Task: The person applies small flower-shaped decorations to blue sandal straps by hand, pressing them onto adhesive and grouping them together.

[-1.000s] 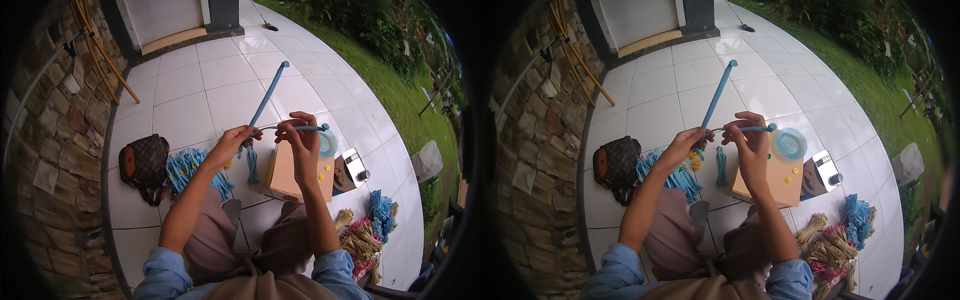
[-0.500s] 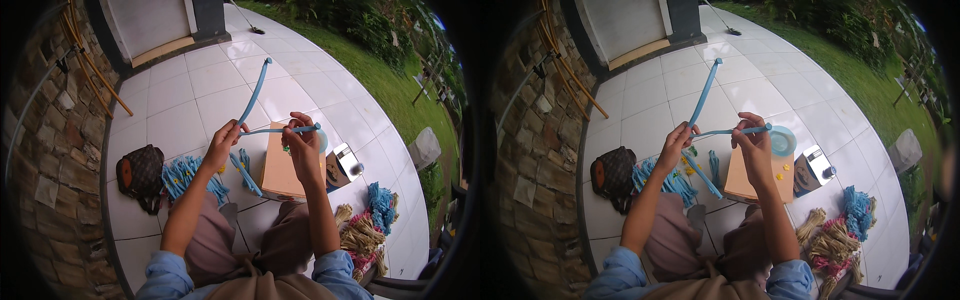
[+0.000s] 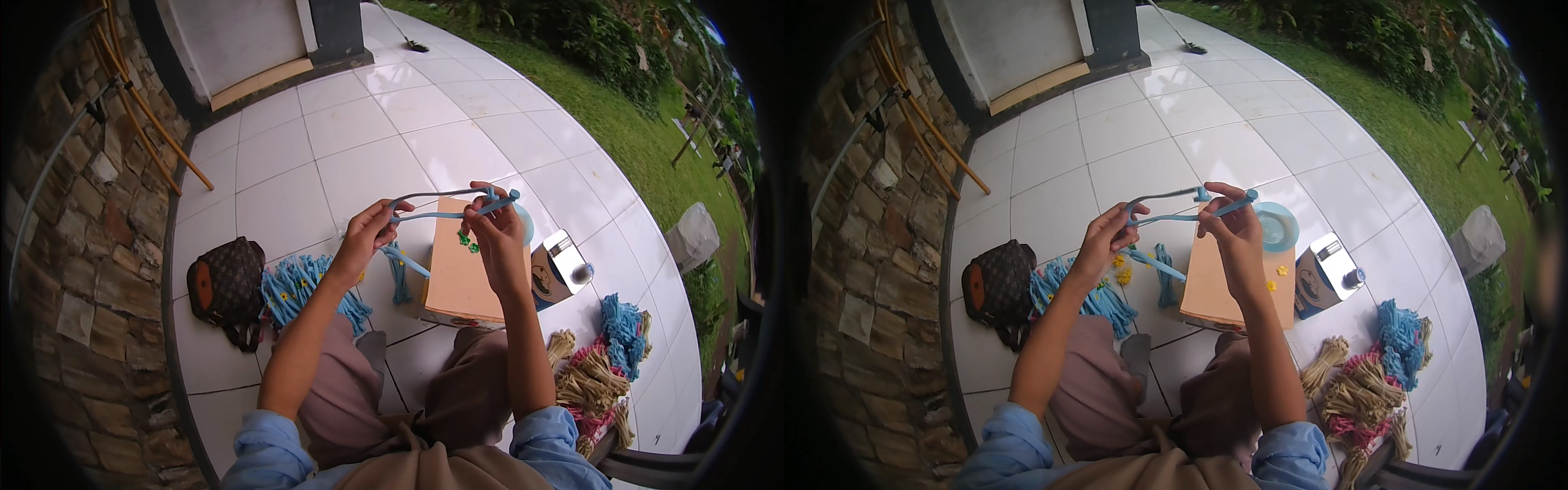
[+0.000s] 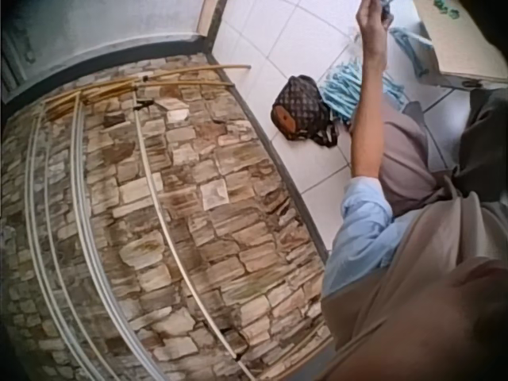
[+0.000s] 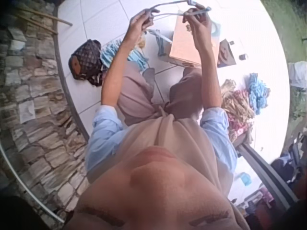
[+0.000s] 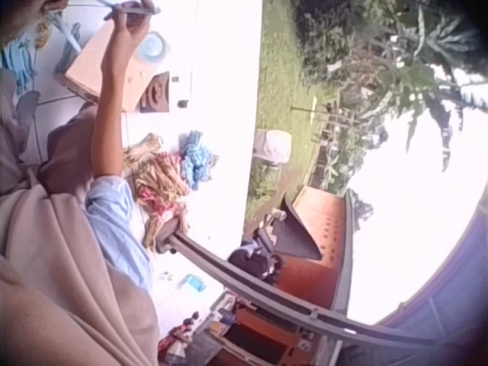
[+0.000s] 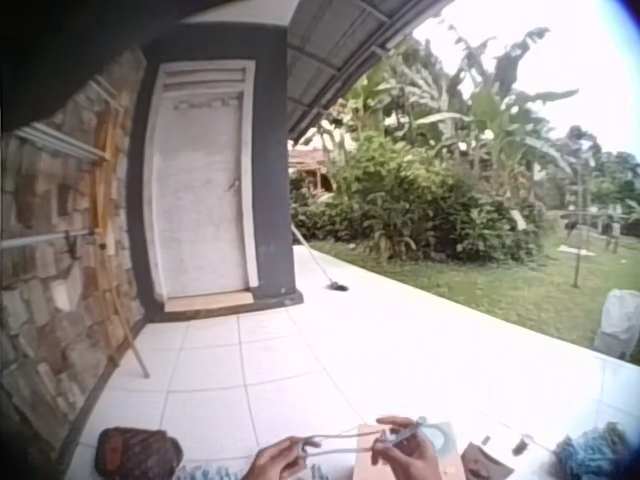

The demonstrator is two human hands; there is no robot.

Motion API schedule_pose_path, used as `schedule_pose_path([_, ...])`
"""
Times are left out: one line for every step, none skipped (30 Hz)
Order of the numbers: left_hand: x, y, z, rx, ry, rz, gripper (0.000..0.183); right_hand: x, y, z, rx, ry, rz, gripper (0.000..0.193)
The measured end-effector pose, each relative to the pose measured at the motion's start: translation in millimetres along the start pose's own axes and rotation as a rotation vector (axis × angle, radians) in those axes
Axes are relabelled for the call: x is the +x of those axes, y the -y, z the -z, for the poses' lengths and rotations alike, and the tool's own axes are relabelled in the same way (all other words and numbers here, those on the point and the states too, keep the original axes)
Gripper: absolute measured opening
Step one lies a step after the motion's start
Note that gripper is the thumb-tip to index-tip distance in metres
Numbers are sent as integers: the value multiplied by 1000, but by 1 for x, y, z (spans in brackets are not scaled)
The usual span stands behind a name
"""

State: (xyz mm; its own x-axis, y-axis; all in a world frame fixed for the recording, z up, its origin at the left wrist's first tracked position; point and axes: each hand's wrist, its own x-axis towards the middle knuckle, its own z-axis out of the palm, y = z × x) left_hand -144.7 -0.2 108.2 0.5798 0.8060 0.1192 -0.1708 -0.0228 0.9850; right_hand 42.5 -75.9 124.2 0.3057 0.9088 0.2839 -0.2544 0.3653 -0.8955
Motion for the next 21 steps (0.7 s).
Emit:
schedule_pose_path([2, 7, 3, -116, -6, 22, 28, 0, -1, 2, 3, 57, -50, 43])
schedule_pose_path([4, 10, 4, -235, -12, 44, 28, 1, -1, 3, 3, 113, -102, 47])
schedule_pose_path([4, 12, 6, -236, -15, 44, 28, 2, 0, 5, 3, 116, -104, 47])
schedule_pose_path([3, 13, 8, -194, -29, 59, 29, 4, 2, 5, 304, 47, -64, 53])
schedule_pose_path([4, 13, 8, -156, -39, 74, 30, 6, 5, 8, 600, -27, -21, 60])
schedule_pose_path([4, 11, 9, -160, -38, 74, 30, 7, 8, 13, 584, -69, -15, 68])
schedule_pose_path([4, 9, 10, -69, -22, 73, 31, 8, 9, 15, 519, -68, -4, 68])
schedule_pose_path([3, 7, 12, 25, -7, 73, 32, 8, 7, 17, 458, -66, 5, 68])
schedule_pose_path([2, 8, 13, 25, -8, 75, 32, 8, 5, 15, 302, -79, -2, 67])
schedule_pose_path([2, 10, 13, 88, 7, 58, 33, 8, 1, 12, 146, -91, -9, 66])
schedule_pose_path([3, 10, 13, 151, 26, 40, 35, 9, -1, 11, 141, -104, -2, 64])
schedule_pose_path([2, 9, 14, 152, 29, 42, 35, 9, -2, 11, 142, -107, 0, 64])
schedule_pose_path([1, 6, 16, 194, 87, 57, 35, 8, -3, 10, 56, -129, 34, 63])
schedule_pose_path([1, 4, 18, 235, 142, 72, 36, 9, -2, 7, -30, -147, 68, 64])
schedule_pose_path([1, 3, 20, 237, 145, 72, 36, 7, 2, 3, -50, -170, 76, 60])
schedule_pose_path([2, 4, 22, 233, 166, 86, 37, 7, 3, 4, -49, -173, 77, 60])
schedule_pose_path([2, 5, 24, 231, 185, 101, 37, 6, 4, 5, -100, -169, 91, 57])
schedule_pose_path([2, 8, 27, 235, 186, 102, 37, 5, 4, 6, -151, -165, 103, 55])
schedule_pose_path([3, 11, 31, 303, 172, 106, 35, 4, 4, 6, -147, -166, 104, 55])
schedule_pose_path([4, 11, 29, 367, 162, 109, 33, 4, 5, 9, -196, -137, 86, 52])
schedule_pose_path([6, 10, 28, 368, 165, 111, 33, 4, 5, 11, -245, -107, 68, 49])
